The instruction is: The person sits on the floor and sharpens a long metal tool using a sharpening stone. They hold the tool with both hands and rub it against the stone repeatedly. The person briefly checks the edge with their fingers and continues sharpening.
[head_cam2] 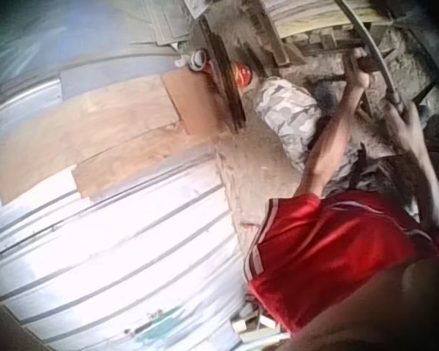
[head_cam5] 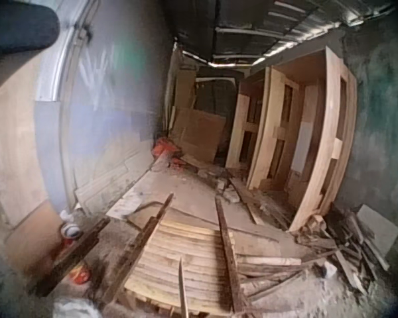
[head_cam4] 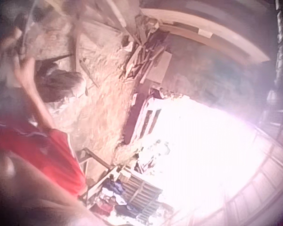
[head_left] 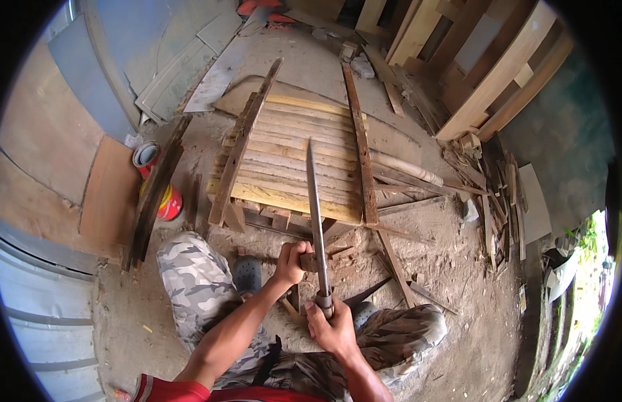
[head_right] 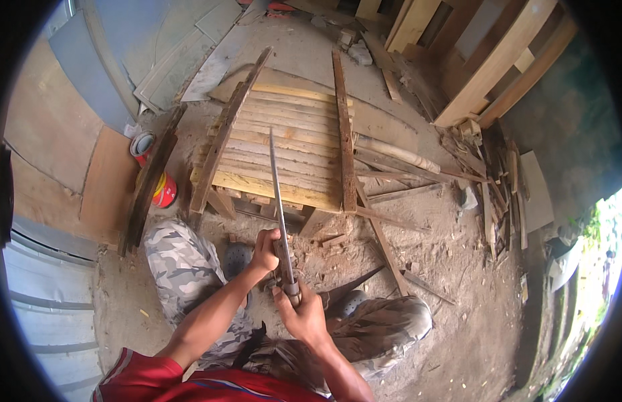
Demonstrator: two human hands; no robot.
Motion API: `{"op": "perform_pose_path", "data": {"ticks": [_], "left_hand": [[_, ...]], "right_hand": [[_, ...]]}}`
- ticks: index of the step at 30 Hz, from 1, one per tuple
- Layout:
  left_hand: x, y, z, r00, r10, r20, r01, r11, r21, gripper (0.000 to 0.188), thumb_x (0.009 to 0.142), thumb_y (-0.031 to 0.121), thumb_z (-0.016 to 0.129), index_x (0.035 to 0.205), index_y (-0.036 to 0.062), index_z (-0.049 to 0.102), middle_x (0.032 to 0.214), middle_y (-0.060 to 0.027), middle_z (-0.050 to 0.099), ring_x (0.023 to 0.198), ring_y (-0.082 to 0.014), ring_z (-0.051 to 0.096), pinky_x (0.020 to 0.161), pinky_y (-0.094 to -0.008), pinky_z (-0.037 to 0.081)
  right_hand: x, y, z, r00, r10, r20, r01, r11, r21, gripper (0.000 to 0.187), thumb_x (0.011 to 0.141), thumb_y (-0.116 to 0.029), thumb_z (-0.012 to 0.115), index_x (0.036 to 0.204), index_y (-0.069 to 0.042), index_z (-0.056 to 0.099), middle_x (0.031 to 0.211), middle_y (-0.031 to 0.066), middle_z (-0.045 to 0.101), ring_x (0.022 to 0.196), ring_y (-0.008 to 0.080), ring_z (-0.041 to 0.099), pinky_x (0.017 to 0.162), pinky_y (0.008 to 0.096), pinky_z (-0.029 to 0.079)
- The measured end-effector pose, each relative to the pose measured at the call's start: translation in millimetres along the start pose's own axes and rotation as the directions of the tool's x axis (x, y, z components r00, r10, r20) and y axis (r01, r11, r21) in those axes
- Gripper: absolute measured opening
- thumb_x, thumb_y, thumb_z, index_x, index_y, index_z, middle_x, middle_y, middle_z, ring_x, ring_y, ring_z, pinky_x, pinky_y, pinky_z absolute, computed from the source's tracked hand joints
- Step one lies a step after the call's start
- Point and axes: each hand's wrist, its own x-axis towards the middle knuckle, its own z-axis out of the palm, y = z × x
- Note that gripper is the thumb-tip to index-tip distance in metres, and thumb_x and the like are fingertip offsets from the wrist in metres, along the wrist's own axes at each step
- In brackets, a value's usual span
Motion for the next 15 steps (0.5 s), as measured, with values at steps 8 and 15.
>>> {"op": "perform_pose_path", "data": {"ticks": [8, 15], "left_hand": [[16, 31, 7, 0.982, 0.103, 0.155, -0.092, 0.993, -0.077, 0.049, 0.103, 0.029, 0.041, 0.065, 0.0017, 0.054, 0.054, -0.0013, 0.049, 0.051, -0.0091, 0.044, 0.05, -0.0298, 0.033], [3, -25, 3, 0.967, 0.072, 0.244, -0.117, 0.978, 0.174, 0.052, 0.101, 0.038, 0.044, 0.069, 0.0002, 0.059, 0.053, -0.0053, 0.052, 0.052, -0.0127, 0.049, 0.052, -0.0328, 0.04]], "right_hand": [[-23, -19, -13, 0.998, -0.069, 0.005, 0.069, 0.995, -0.068, 0.031, 0.091, -0.03, 0.068, 0.091, 0.0, 0.061, 0.059, 0.0048, 0.052, 0.057, 0.0099, 0.048, 0.054, 0.0322, 0.044], [-8, 11, 8, 0.991, 0.026, 0.131, 0.024, 0.93, -0.367, 0.04, 0.093, -0.039, 0.065, 0.102, 0.0, 0.062, 0.061, 0.0075, 0.058, 0.055, 0.0153, 0.055, 0.054, 0.0339, 0.044]]}}
